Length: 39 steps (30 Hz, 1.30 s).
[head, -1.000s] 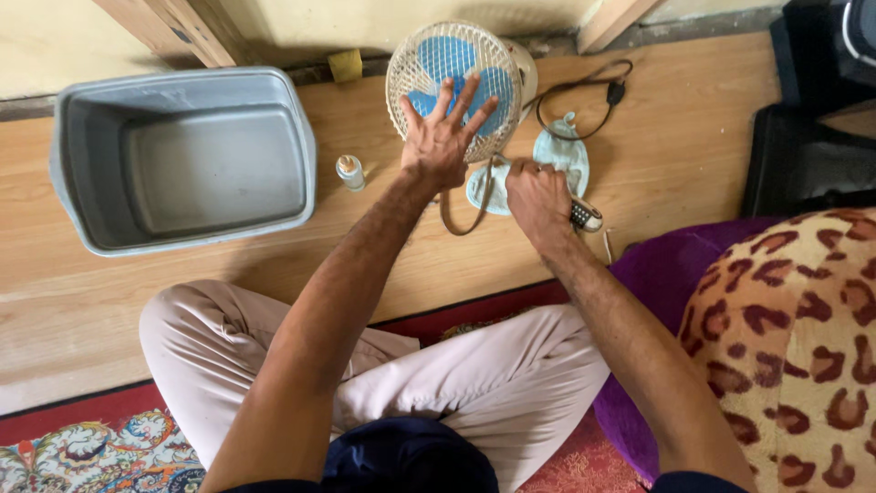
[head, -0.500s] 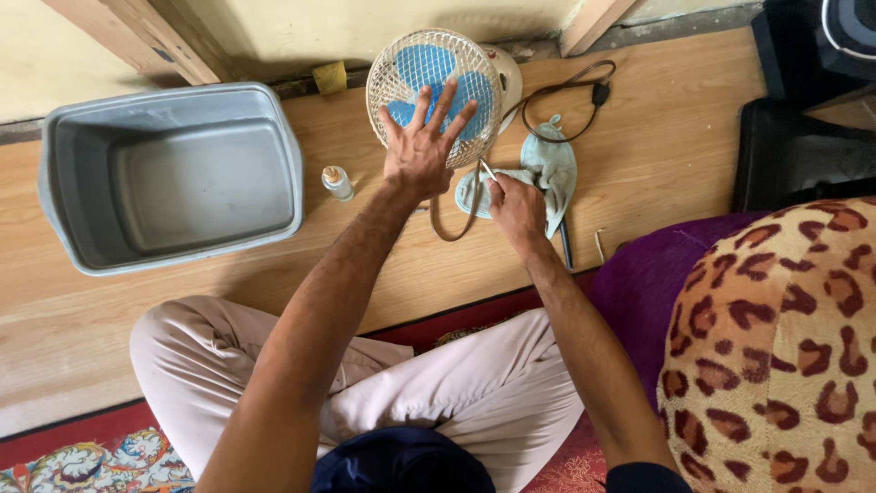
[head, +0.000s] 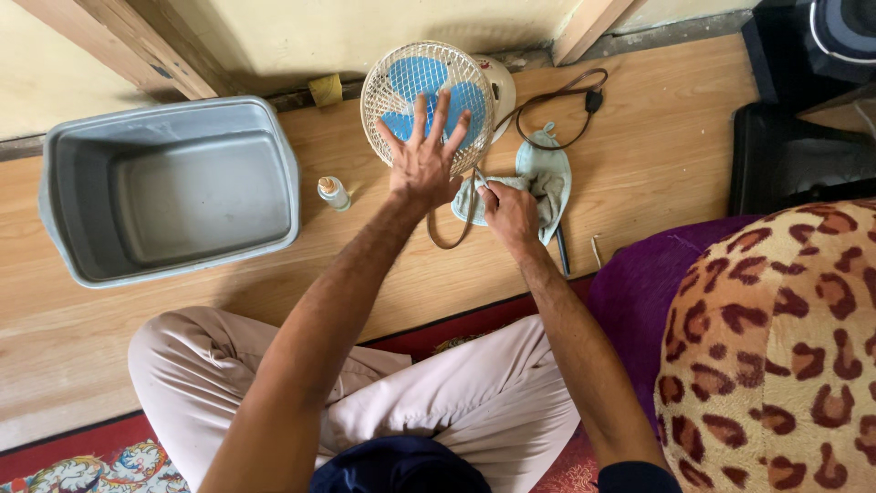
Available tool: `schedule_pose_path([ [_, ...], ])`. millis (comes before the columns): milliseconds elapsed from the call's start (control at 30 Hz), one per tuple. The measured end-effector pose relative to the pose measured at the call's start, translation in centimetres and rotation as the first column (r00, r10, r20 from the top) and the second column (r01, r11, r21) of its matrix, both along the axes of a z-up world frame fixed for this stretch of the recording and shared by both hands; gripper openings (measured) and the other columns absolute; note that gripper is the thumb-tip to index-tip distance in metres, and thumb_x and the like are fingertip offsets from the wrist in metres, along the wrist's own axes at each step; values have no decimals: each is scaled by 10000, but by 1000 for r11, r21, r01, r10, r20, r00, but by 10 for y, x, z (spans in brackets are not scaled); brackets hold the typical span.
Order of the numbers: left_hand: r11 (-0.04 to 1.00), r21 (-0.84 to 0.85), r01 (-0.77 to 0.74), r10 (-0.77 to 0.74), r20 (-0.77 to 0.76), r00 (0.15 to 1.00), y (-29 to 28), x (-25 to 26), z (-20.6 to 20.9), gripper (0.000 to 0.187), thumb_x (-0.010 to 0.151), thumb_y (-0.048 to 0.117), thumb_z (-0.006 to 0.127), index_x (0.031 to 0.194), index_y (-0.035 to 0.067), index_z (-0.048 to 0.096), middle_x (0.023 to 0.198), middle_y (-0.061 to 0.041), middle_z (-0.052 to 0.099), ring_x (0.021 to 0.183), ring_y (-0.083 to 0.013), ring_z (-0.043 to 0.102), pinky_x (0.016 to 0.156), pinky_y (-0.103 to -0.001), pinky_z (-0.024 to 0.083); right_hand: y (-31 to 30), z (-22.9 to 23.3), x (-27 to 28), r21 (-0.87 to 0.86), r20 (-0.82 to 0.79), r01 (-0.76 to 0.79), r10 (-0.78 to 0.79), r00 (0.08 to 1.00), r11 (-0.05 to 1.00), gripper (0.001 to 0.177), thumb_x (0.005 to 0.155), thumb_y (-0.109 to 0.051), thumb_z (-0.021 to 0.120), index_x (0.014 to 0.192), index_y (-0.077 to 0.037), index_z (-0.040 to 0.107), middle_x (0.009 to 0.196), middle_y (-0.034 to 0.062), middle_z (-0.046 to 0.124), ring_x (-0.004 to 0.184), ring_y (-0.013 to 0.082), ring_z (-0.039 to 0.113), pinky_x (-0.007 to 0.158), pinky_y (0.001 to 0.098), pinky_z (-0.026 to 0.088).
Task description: The person sits on the floor and uses a screwdriver to remove screws from the front grille of a small electric fan. They then remove the grille and the fan blade, placing the parts on the floor.
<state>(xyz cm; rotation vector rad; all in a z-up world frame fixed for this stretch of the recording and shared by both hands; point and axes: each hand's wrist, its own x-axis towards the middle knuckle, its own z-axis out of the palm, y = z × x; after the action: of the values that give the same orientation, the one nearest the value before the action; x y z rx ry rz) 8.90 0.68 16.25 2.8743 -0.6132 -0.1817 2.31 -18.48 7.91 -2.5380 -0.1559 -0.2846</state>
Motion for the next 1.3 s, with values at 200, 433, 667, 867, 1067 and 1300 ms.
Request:
schedule_pose_path([
  [200,994,-106,20,1,192,981,-12,8,-20,873,682,350,736,1484,215,418,1692,-188,15,1538,-492,-25,1035,-934,-2,-3,3,1,3,-34,-2,2,999,1000,223,1005,-238,667,892,-47,682,757,207,677,677,418,657,597,509,505],
  [433,999,49,23,-31,163,986,-8,11,-22,952,679,336,723,1551,230,354,1703,-141,5,1533,-465,-39,1033,-919,19,-8,18,6,-140,-155,-22,0,988,990,227,1002,-293,658,952,-82,722,742,171,707,639,383,678,564,500,511],
  [667,999,-20,31,-28,138,990,-7,9,-22,912,738,415,725,1547,219,351,1702,-143,3,1545,-464,-48,1058,-926,18,-15,62,26,-322,-401,-96,-44,915,942,207,1008,-324,652,1012,-170,790,810,143,751,686,327,715,640,483,543],
  [867,999,-19,26,-22,179,984,-8,10,-27,921,694,356,731,1539,236,384,1711,-133,26,1549,-457,-35,1052,-922,19,3,114,53,-596,-515,-221,-156,843,772,188,992,-241,660,1005,-133,813,906,162,764,812,321,739,711,477,575],
  [1067,995,-95,40,-14,259,966,-6,8,-38,902,699,364,741,1531,212,427,1711,-143,62,1552,-467,-4,1051,-926,38,-3,124,62,-610,-437,-200,-114,892,767,195,983,-254,659,990,-117,797,864,163,762,809,325,744,721,484,574],
  [1300,990,-132,51,-13,278,960,-6,9,-38,878,737,457,766,1512,202,441,1708,-146,67,1553,-466,-5,1050,-939,34,-26,89,83,-800,-307,-263,8,952,539,166,954,-142,660,891,-146,814,809,103,768,800,254,735,821,491,532],
])
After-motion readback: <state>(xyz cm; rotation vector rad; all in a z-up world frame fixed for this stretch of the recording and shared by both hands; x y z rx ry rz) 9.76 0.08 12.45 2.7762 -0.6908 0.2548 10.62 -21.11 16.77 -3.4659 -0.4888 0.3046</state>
